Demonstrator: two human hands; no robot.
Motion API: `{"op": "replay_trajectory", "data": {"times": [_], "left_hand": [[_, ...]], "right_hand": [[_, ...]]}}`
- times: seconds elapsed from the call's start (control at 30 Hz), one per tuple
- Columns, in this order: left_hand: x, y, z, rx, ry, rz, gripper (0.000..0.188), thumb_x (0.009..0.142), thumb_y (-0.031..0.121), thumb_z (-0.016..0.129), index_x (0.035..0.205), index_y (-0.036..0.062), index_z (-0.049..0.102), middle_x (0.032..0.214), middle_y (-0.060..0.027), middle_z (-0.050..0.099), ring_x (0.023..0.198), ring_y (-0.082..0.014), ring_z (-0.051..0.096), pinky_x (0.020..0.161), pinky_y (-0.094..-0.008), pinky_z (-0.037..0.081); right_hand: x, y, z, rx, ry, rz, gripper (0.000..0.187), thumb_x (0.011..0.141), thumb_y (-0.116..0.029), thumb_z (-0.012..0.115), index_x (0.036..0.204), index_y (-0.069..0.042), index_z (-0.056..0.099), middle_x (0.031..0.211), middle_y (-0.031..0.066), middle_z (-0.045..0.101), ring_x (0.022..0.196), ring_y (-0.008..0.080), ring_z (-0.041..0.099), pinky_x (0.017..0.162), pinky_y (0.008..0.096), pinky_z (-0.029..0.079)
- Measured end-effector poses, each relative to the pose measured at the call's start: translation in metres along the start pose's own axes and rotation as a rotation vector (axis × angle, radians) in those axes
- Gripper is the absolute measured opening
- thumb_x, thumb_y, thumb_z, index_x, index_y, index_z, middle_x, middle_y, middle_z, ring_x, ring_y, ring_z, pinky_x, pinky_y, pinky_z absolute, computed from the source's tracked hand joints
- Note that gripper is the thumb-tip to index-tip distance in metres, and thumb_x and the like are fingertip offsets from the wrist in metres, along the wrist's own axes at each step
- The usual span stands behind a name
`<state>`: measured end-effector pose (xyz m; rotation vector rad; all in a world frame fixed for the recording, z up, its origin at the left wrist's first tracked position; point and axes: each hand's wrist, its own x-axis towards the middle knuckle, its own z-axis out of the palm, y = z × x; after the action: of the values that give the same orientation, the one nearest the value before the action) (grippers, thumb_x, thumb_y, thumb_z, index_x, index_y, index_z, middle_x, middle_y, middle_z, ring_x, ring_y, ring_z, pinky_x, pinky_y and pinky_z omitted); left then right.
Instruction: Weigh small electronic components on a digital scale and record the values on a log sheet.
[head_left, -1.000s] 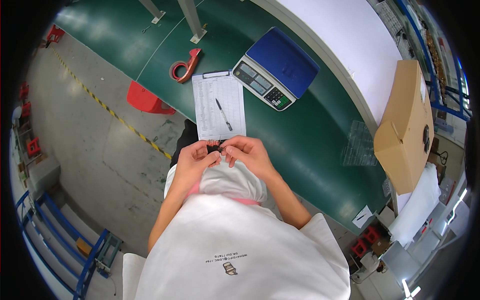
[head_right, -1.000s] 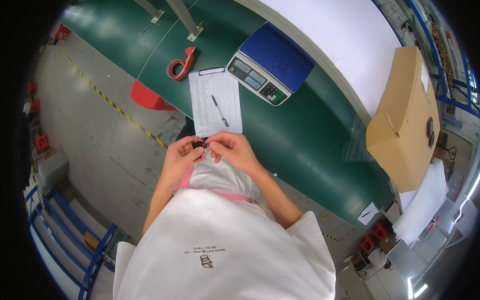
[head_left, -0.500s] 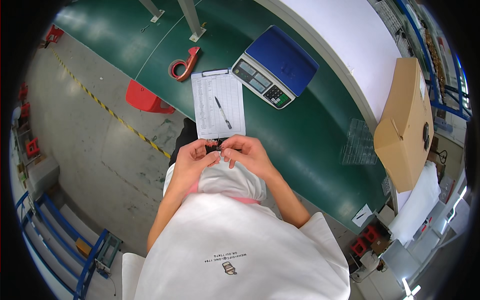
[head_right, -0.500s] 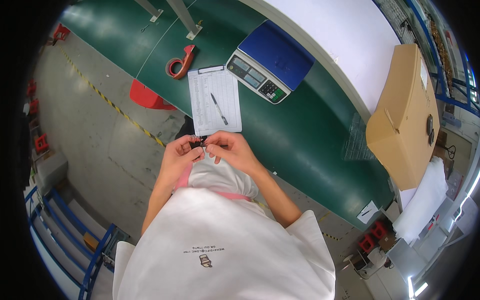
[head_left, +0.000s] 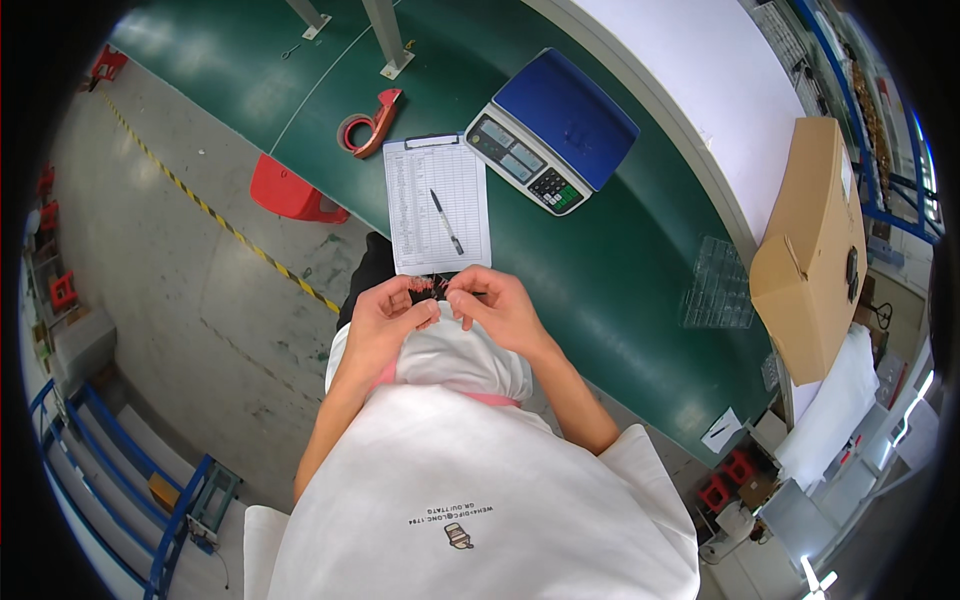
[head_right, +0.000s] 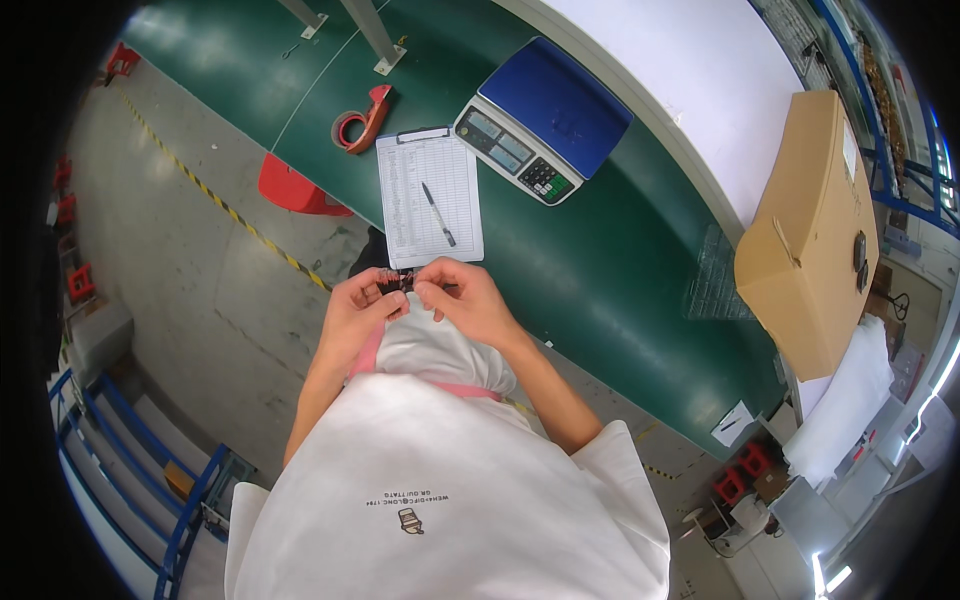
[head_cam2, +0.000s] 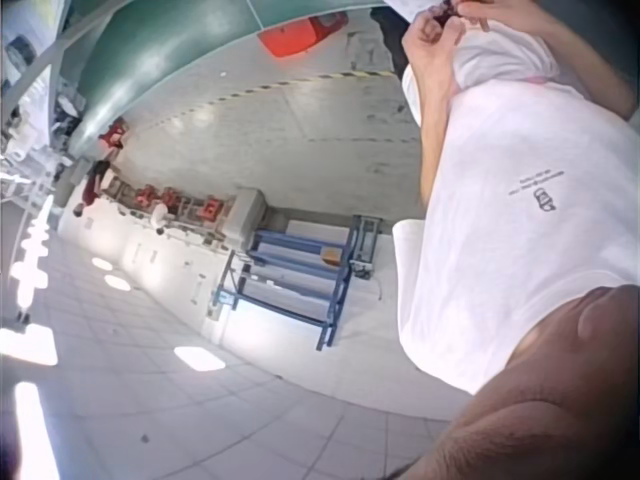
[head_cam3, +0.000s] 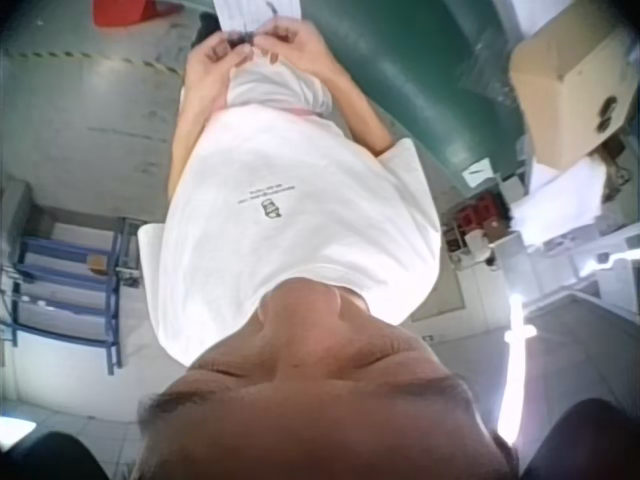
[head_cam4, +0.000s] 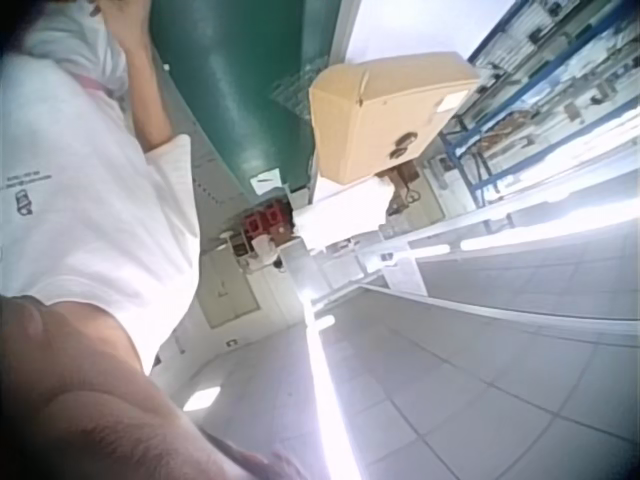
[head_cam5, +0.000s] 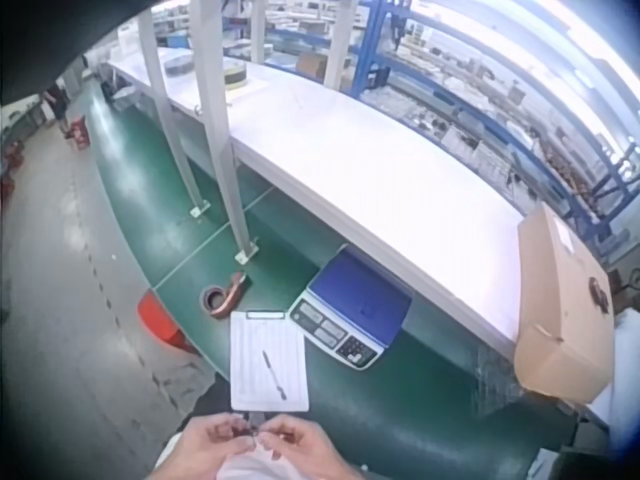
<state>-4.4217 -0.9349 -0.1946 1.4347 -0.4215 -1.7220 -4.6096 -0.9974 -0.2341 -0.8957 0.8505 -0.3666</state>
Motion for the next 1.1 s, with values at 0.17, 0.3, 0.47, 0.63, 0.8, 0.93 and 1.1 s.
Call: {"op": "replay_trajectory", "data": {"times": [0.17,0.3,0.47,0.63,0.8,0.93,1.1], "left_hand": [[0.000,-0.002,-0.002,0.005,0.025,0.007,0.015,0.090,0.001,0.064,0.104,-0.0045,0.062,0.081,-0.0053,0.066,0.075,-0.0095,0.060,0.069,-0.0232,0.047],[0.001,-0.002,-0.005,-0.042,0.085,-0.006,0.015,0.090,0.000,0.064,0.104,-0.0053,0.062,0.082,-0.0061,0.067,0.075,-0.0104,0.062,0.069,-0.0234,0.049],[0.001,-0.001,-0.006,-0.029,0.045,-0.003,0.015,0.091,0.000,0.063,0.104,-0.0055,0.062,0.083,-0.0070,0.067,0.076,-0.0115,0.063,0.070,-0.0239,0.050],[0.002,-0.003,-0.006,0.004,0.044,-0.009,0.016,0.091,0.001,0.064,0.105,-0.0054,0.063,0.083,-0.0069,0.068,0.076,-0.0116,0.063,0.071,-0.0242,0.051],[0.008,-0.006,-0.004,0.007,0.028,-0.020,0.018,0.091,0.002,0.064,0.107,-0.0058,0.063,0.084,-0.0069,0.068,0.075,-0.0113,0.063,0.070,-0.0242,0.050],[0.008,-0.014,-0.013,0.000,0.036,-0.010,0.019,0.091,0.002,0.065,0.108,-0.0060,0.063,0.084,-0.0066,0.067,0.076,-0.0107,0.062,0.069,-0.0240,0.049],[0.018,-0.014,-0.010,0.052,-0.012,-0.040,0.020,0.090,0.003,0.066,0.108,-0.0065,0.063,0.081,-0.0044,0.065,0.075,-0.0092,0.062,0.069,-0.0230,0.050]], "right_hand": [[0.006,0.000,-0.016,0.032,0.091,-0.046,0.009,0.094,-0.007,0.061,0.094,0.002,0.062,0.081,0.0036,0.062,0.071,0.0096,0.060,0.058,0.0257,0.052],[0.028,0.003,-0.066,0.071,0.349,-0.114,0.010,0.092,-0.011,0.063,0.092,-0.001,0.063,0.075,0.0035,0.060,0.067,0.0118,0.059,0.056,0.0259,0.050],[0.095,0.039,-0.179,0.242,0.797,-0.101,0.015,0.092,-0.022,0.067,0.087,-0.008,0.065,0.075,-0.0009,0.062,0.064,0.0087,0.058,0.055,0.0249,0.049],[0.128,0.011,-0.220,0.342,0.889,-0.162,0.018,0.092,-0.023,0.067,0.093,-0.005,0.066,0.078,0.0016,0.063,0.066,0.0112,0.060,0.053,0.0259,0.050],[0.121,0.041,-0.223,0.262,0.804,0.028,0.019,0.092,-0.020,0.064,0.098,-0.003,0.067,0.080,0.0031,0.065,0.068,0.0132,0.062,0.057,0.0266,0.052],[0.077,0.026,-0.095,0.058,0.320,0.062,0.025,0.095,-0.022,0.059,0.105,0.000,0.065,0.089,0.0056,0.064,0.075,0.0134,0.062,0.060,0.0264,0.052],[0.026,0.000,-0.004,0.031,-0.079,-0.048,0.020,0.095,-0.015,0.062,0.106,0.001,0.063,0.095,0.0050,0.065,0.084,0.0102,0.061,0.061,0.0257,0.051]]}}
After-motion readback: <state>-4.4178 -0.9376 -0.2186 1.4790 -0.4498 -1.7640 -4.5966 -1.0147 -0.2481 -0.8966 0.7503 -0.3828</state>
